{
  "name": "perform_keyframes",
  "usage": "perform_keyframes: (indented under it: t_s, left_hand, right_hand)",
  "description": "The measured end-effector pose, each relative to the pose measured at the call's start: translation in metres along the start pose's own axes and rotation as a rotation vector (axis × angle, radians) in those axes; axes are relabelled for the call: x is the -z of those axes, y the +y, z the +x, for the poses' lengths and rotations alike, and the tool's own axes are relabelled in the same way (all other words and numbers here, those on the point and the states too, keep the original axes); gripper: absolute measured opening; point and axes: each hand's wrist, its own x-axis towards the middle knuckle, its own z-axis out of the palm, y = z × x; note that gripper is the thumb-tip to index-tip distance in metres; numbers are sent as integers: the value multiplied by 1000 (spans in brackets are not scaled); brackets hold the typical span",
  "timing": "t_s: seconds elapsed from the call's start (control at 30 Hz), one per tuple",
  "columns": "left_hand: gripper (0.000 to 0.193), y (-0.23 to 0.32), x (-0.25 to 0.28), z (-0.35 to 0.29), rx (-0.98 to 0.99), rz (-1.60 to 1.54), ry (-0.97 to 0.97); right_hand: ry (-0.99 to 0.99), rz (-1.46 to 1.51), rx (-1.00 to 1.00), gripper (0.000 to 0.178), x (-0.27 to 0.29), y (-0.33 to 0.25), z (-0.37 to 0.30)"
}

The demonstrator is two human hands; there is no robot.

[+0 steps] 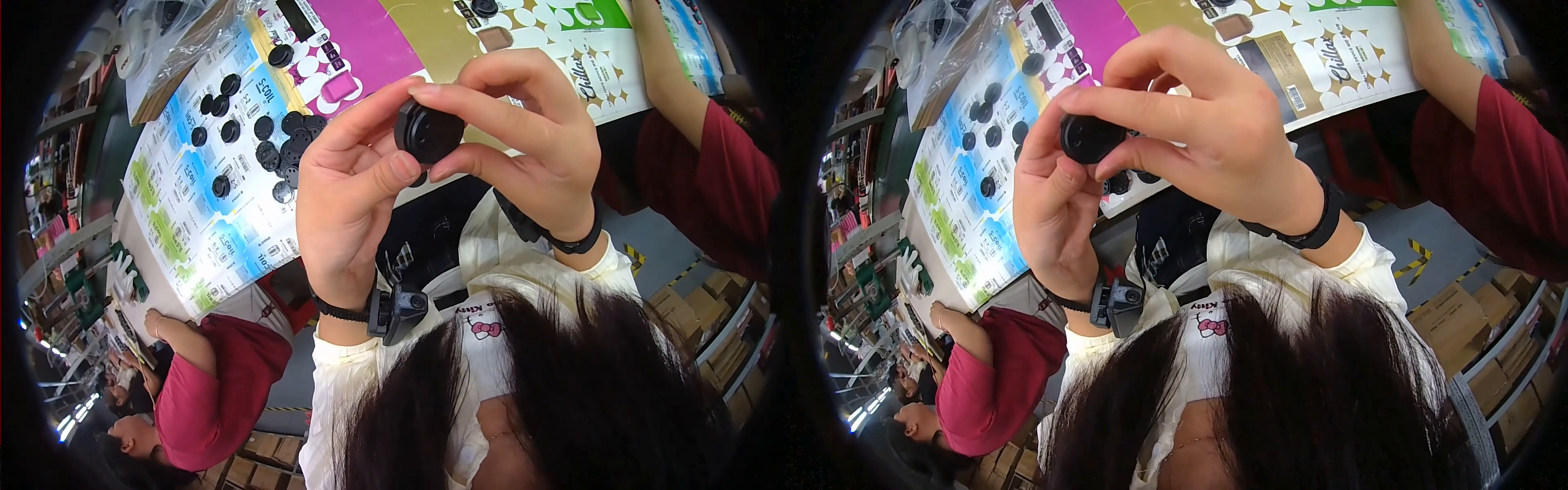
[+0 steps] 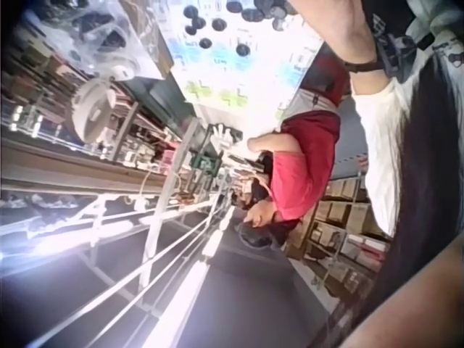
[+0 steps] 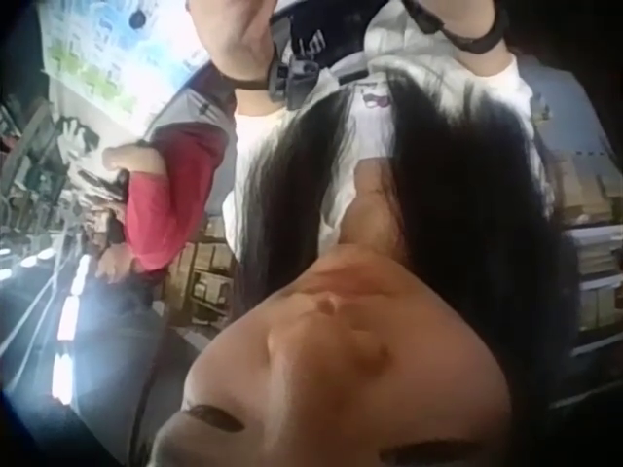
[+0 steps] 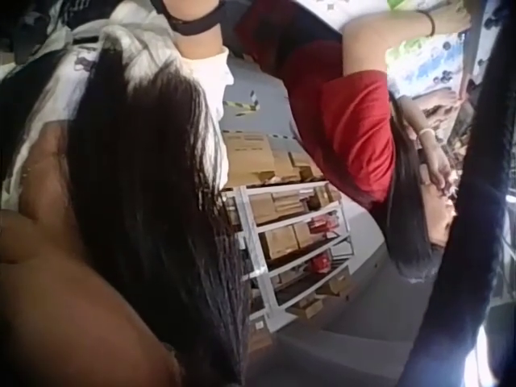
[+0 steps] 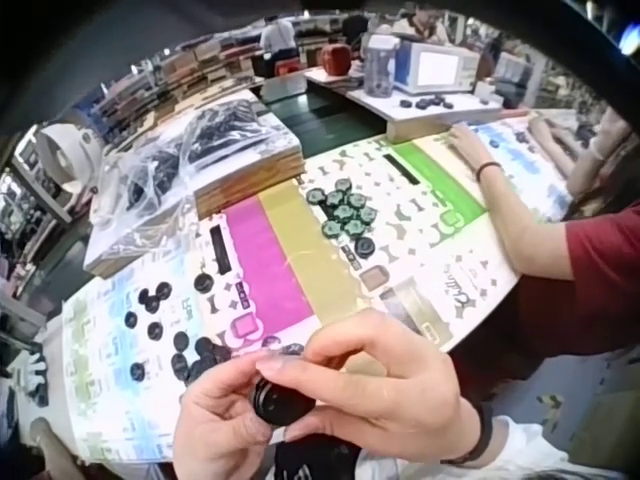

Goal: Manually assembling small black plastic components by fitting caps onto electronic bases.

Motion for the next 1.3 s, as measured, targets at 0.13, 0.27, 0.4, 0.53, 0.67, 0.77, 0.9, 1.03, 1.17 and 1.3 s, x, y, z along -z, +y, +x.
perform_keyframes:
  t_s: [0.13, 0.27, 0.4, 0.53, 0.67, 0.77, 0.9, 1.03, 1.17, 1.3]
  left_hand:
    - [47, -1, -1, 0, 25, -44, 22]
    - [45, -2, 0, -1, 19, -28, 22]
    - [45, -2, 0, -2, 9, 84, 32]
    - [47, -3, -12, -5, -40, 334, 147]
    - [35, -16, -20, -4, -181, 445, 324]
    - [28, -22, -12, -9, -253, 539, 398]
    - [23, -27, -6, -23, -402, 970, 391]
    - [20, -29, 10, -30, -510, 1258, 408]
    - [21, 4, 44, -15, -110, 838, 500]
    - [26, 85, 138, -38, -242, 1632, 828]
  right_hand:
    - [-10, -10, 51, 45, 0, 1, 0]
    - [-11, -19, 58, 45, 0, 1, 0]
    - [-11, -40, 69, 46, -1, 1, 0]
    - [-6, -131, 78, 44, -3, 0, -2]
    - [-33, -215, 70, 42, -9, 5, -8]
    - [-55, 16, -36, 35, -19, 13, -11]
    - [-30, 564, -610, 29, -35, -1, -31]
    - [-128, 618, -759, 26, -52, 5, -39]
    - [-390, 298, -584, 25, -59, 36, -18]
    - [-448, -67, -116, 18, -90, 53, 16]
